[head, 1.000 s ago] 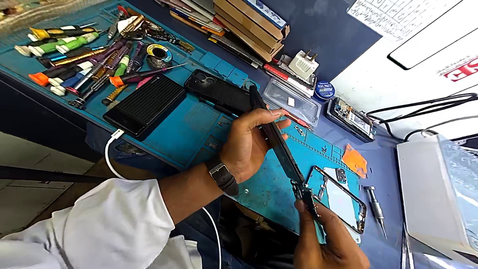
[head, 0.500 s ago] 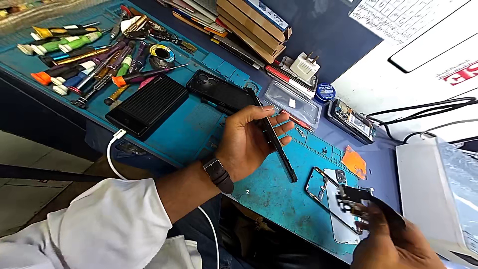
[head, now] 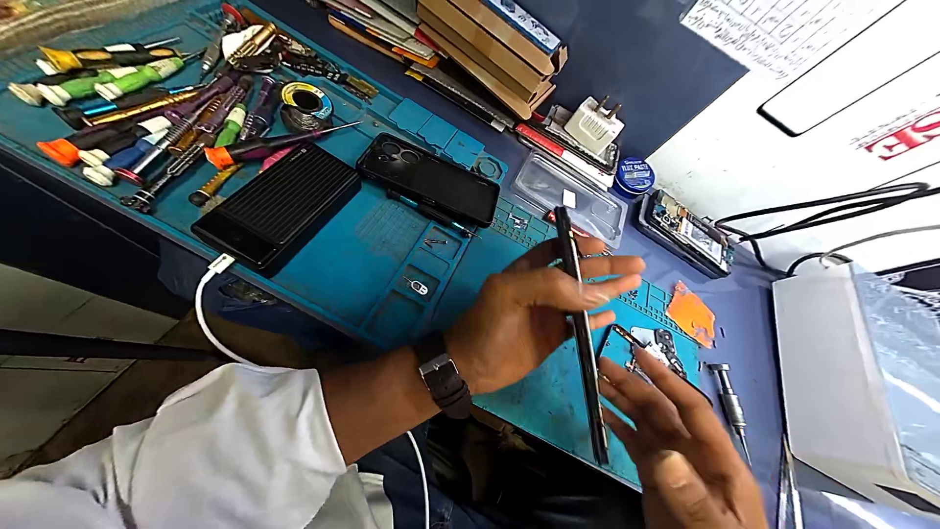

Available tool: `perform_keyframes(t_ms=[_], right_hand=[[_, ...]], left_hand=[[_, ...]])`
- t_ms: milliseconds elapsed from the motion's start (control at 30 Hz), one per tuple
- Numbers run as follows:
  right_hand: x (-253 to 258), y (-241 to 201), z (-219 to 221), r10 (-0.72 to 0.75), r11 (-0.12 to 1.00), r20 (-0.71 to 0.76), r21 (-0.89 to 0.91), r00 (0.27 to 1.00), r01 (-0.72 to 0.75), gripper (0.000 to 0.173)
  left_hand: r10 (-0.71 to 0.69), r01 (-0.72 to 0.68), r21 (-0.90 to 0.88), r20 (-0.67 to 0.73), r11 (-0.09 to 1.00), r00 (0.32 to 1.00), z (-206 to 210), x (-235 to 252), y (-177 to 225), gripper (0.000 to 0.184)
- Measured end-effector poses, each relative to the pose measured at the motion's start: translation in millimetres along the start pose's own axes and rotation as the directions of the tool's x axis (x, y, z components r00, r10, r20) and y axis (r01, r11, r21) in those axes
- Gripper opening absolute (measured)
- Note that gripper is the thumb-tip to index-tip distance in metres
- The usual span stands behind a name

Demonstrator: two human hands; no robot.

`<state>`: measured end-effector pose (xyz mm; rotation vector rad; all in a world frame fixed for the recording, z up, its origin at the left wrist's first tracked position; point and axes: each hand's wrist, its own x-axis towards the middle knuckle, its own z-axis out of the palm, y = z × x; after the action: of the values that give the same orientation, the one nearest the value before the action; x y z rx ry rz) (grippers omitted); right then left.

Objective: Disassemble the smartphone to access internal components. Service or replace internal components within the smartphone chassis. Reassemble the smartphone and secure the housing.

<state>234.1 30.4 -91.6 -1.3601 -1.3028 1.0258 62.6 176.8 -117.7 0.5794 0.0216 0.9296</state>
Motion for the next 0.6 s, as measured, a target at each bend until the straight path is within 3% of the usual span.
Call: perform_keyframes(t_ms=[100,200,267,300,433,500,600], right_hand=[[3,2,17,0.203,0.949,0.000,0.246,0.979,-0.197,0.091],[1,7,30,0.334,0.659,0.037,0.706,0.942,-0.262,0.058],[0,7,35,0.375,0.484,0.029,0.846,0.927,-0.222,0.039],[1,7,34,0.377,0.477,-0.001,0.857,0.926,-0.193,0.036],[8,9,4,0.312,0.746,-0.208,0.658,0.927,-0.103,0.041],[13,9,-15,0.268,0.873,-0.334,0.480,0.903,-0.081,0.042],[24,4,-33,0.195,0.950,-0.463,0.308,0.865,-0.050,0.039]], left_hand=[[0.022,-0.023,0.022,0.064,0.999,0.998,8,-6,-7,0.052],[0.102,-0.113,0.097,0.116,0.989,0.988,11,-9,-6,0.051],[0.126,-0.154,0.167,0.166,0.974,0.978,12,-10,-4,0.057],[0.118,-0.157,0.205,0.188,0.966,0.975,11,-10,-3,0.063],[-0.030,-0.018,0.285,0.163,0.958,0.986,4,-19,5,0.086],[-0.151,0.115,0.255,0.127,0.960,0.980,0,-27,10,0.073],[-0.339,0.310,0.292,0.052,0.905,0.939,-4,-40,12,0.044]])
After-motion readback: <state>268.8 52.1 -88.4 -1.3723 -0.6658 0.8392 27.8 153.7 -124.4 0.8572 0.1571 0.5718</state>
